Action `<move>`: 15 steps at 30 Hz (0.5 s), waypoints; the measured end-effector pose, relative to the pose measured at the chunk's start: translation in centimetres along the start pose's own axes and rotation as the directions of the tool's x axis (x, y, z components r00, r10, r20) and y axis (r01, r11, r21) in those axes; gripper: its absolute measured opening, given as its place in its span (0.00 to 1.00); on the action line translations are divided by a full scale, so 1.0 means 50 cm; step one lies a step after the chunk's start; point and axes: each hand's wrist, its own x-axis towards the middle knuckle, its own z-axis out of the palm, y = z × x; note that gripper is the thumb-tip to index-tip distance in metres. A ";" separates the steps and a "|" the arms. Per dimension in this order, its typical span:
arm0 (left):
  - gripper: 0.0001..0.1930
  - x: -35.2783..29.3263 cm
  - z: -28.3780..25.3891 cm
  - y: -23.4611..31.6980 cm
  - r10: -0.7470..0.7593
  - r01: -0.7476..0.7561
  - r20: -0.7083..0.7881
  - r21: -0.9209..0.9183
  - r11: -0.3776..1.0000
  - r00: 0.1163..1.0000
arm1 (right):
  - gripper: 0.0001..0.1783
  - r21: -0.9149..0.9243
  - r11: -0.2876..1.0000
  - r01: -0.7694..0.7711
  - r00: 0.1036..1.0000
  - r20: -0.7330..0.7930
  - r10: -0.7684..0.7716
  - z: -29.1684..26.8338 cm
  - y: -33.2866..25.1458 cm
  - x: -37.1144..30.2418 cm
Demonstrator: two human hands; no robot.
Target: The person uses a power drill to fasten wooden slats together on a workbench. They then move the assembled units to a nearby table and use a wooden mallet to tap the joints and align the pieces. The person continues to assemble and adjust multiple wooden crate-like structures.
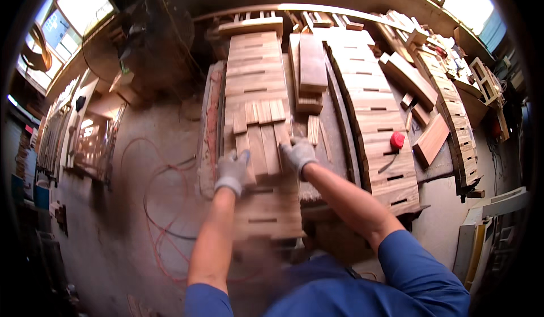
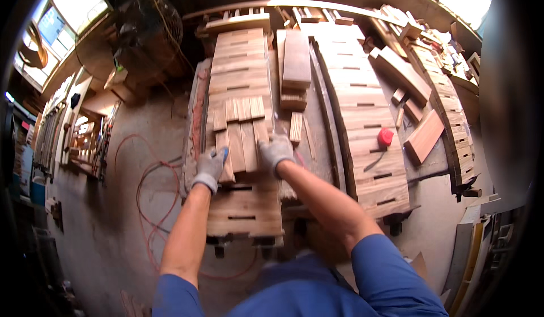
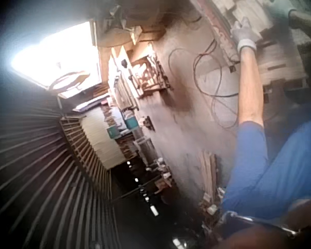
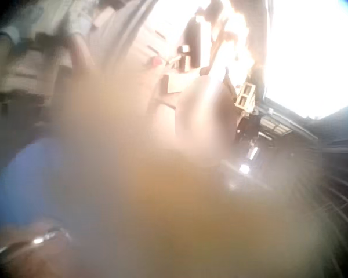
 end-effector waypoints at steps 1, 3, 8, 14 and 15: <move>0.24 0.014 0.005 -0.027 0.115 -0.115 0.010 0.115 0.987 0.993 | 0.27 -0.090 0.993 0.075 0.993 -0.084 -0.082 0.017 0.030 0.015; 0.24 0.012 -0.029 -0.059 0.158 -0.151 -0.043 0.142 0.978 0.986 | 0.28 -0.030 0.999 0.043 0.979 0.198 -0.037 -0.034 -0.038 -0.015; 0.20 -0.038 -0.095 -0.124 0.012 -0.019 -0.028 -0.245 0.969 1.000 | 0.28 0.120 0.991 0.058 0.981 0.178 -0.079 -0.098 0.003 -0.113; 0.20 -0.217 -0.280 -0.440 -0.251 0.088 -0.078 -0.804 0.588 0.965 | 0.12 0.333 0.925 0.182 0.954 0.169 -0.249 -0.234 0.080 -0.450; 0.22 -0.224 -0.271 -0.520 -0.376 0.135 -0.121 -0.799 0.587 0.919 | 0.13 0.251 0.927 0.278 0.936 0.147 -0.320 -0.229 0.156 -0.492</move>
